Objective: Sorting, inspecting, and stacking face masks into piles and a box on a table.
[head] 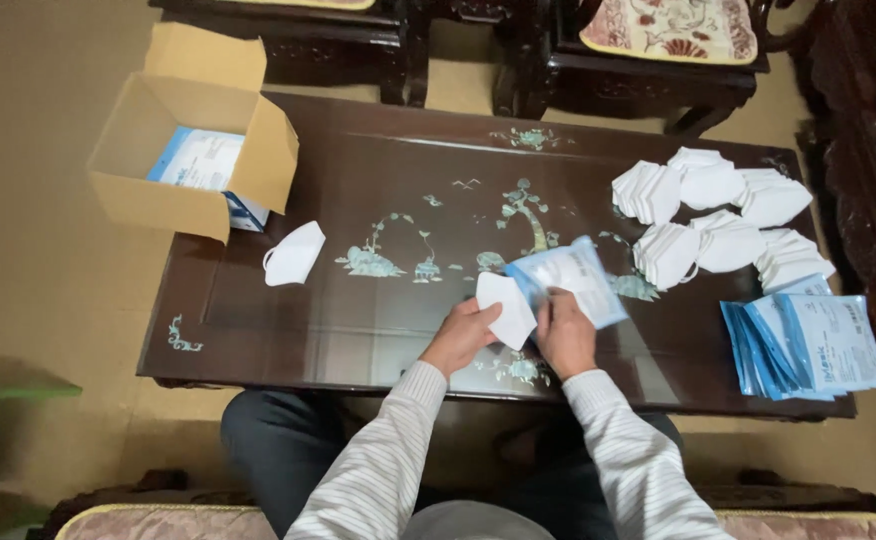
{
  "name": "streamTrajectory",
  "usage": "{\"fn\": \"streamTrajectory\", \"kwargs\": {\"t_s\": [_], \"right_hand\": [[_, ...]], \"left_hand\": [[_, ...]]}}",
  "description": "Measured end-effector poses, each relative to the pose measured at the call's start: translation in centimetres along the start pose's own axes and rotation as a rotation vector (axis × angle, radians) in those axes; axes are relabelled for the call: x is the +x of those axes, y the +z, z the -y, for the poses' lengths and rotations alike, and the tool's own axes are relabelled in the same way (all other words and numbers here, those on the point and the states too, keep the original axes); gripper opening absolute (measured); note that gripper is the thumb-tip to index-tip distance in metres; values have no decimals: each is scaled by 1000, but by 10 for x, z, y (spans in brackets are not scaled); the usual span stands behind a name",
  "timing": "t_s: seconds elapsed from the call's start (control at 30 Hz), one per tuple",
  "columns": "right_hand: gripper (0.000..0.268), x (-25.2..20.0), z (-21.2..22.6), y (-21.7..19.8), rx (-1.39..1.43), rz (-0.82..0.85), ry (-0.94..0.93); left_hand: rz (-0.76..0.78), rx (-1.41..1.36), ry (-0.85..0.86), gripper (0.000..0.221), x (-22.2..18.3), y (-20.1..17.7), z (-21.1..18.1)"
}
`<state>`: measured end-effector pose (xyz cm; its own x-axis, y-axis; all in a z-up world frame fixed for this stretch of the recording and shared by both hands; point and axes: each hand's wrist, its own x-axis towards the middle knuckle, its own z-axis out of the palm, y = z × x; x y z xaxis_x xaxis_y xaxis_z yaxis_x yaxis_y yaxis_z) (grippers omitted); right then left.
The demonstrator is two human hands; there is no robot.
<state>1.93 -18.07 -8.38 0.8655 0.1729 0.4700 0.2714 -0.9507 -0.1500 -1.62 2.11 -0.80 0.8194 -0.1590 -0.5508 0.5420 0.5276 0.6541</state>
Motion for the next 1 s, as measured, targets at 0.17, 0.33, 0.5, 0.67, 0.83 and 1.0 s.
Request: {"fn": "streamTrajectory", "kwargs": {"t_s": [0.17,0.33,0.5,0.67,0.83,1.0], "right_hand": [[21,4,34,-11,285,105,195],[22,-2,75,-27,334,162,207],[21,-8,101,-23,335,65,90],[43,20,58,-24,414,121,42],[55,15,41,-7,384,134,-82],[60,11,37,-4,373,113,-107]], "left_hand": [[-93,270,29,55,8,-14,2],[-242,376,73,45,40,-37,28],[-321,428,74,45,12,-24,-5],[-213,197,43,64,-39,-6,-44],[-170,321,38,77,-35,10,-40],[-143,594,-15,97,-12,15,-27]]}}
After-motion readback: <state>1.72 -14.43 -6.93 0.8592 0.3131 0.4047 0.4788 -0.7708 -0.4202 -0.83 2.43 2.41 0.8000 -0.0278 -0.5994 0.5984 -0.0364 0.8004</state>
